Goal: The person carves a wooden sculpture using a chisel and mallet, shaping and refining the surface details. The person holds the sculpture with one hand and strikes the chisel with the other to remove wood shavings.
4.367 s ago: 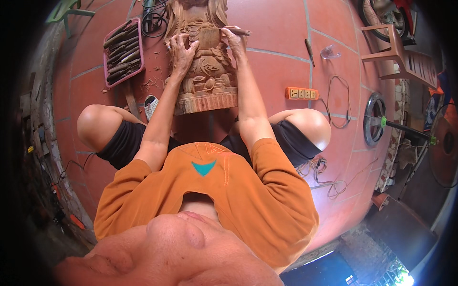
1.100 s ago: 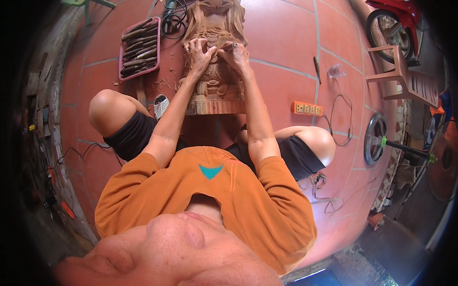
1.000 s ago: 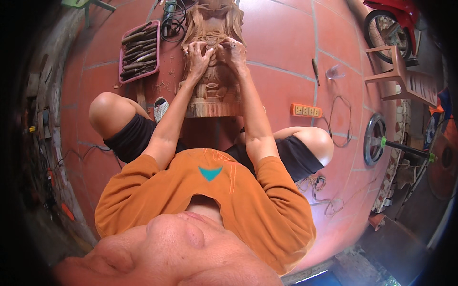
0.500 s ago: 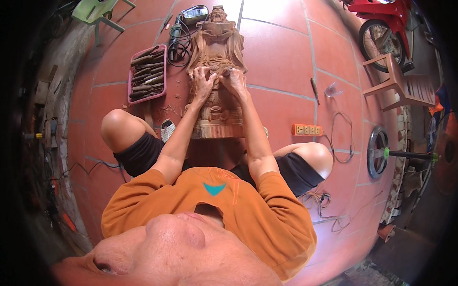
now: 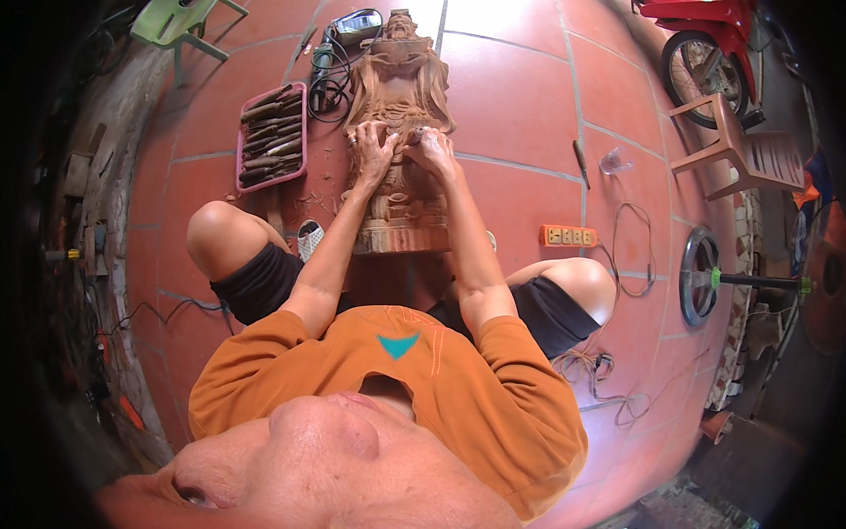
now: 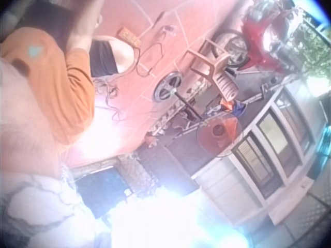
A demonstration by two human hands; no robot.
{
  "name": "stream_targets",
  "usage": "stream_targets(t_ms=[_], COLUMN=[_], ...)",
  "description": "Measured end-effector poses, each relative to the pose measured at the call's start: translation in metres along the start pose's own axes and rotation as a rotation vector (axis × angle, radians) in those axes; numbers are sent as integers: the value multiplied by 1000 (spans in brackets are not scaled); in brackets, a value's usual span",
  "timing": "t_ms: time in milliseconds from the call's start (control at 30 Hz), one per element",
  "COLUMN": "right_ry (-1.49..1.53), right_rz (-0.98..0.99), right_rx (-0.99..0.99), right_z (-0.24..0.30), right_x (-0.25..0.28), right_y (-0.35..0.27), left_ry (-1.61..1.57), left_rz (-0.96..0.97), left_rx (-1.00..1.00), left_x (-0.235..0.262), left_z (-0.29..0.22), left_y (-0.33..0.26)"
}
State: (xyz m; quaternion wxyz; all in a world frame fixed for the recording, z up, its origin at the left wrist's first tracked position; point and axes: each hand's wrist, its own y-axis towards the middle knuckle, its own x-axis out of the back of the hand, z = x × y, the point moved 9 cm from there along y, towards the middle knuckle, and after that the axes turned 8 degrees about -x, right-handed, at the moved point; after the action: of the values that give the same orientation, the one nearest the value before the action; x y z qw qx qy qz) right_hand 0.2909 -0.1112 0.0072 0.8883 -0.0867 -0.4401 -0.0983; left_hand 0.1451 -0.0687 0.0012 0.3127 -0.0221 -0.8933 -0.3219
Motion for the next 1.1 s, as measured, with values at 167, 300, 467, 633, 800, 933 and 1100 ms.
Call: stream_targets(t_ms=[167, 300, 467, 633, 800, 933, 1100], right_ry=[44, 154, 71, -58, 225, 186, 245], right_rz=[-234, -297, -46, -59, -262, -129, -51], right_rx=[-32, -37, -54, -99, 30, -28, -70], right_z=[11, -5, -4, 0, 5, -2, -32], right_x=[23, 16, -3, 10, 18, 5, 0], right_y=[6, 9, 2, 15, 15, 8, 12], left_ry=[-4, -23, 11, 34, -21, 9, 7], left_rz=[-7, -9, 3, -5, 3, -41, -8], left_rx=[-28, -35, 13, -32, -59, -75, -56], left_x=[-1, -4, 1, -3, -6, -2, -7], left_z=[0, -7, -1, 1, -4, 3, -1], left_y=[0, -2, 0, 1, 1, -1, -1])
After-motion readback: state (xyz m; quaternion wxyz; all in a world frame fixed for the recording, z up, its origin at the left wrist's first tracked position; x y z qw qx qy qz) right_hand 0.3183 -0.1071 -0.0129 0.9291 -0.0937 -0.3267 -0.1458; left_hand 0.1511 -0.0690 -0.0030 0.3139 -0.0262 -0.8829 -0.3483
